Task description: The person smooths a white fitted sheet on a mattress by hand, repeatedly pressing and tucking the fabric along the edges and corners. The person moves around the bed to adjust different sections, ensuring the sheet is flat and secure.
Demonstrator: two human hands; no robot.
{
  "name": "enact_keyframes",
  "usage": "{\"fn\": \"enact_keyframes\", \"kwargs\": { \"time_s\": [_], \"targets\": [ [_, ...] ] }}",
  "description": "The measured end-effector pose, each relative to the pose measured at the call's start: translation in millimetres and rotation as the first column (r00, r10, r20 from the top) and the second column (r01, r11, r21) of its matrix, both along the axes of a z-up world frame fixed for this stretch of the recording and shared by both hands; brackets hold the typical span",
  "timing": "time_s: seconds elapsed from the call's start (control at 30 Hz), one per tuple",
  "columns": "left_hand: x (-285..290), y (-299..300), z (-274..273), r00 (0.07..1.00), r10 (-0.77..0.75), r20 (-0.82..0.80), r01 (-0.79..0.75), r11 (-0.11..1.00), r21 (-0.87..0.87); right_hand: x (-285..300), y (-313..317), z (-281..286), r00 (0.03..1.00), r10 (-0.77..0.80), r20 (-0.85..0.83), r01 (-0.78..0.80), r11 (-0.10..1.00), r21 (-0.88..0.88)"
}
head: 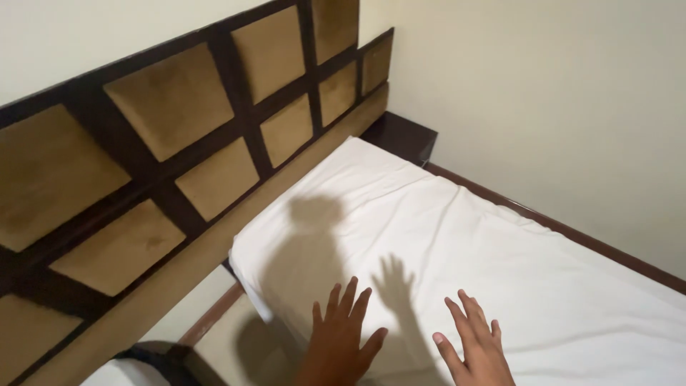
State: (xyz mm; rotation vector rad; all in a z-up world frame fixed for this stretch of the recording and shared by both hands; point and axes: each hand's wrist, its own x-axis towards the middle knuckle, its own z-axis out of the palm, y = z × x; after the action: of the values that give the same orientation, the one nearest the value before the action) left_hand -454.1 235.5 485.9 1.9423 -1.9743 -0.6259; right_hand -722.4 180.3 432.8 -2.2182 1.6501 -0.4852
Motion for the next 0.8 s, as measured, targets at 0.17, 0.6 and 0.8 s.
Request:
{"fn": "enact_keyframes", "kwargs": {
  "time_s": [0.17, 0.6, 0.8],
  "targets": [
    [-35, 16, 14, 0.997, -0.078, -0.003, 0.078, 0.996, -0.051, -31, 32, 25, 0.997, -0.07, 0.018, 0.07, 0.997, -0.024],
    [-142, 43, 9, 0.985, -0.171, 0.001, 0.17, 0.98, -0.107, -141, 86, 66, 0.973, -0.231, -0.03, 0.232, 0.97, 0.078],
    [-211, 52, 14, 0.98, -0.199, 0.008, 0.199, 0.978, -0.057, -220, 119, 71, 0.956, -0.293, -0.022, 0.293, 0.954, 0.068]
  ]
}}
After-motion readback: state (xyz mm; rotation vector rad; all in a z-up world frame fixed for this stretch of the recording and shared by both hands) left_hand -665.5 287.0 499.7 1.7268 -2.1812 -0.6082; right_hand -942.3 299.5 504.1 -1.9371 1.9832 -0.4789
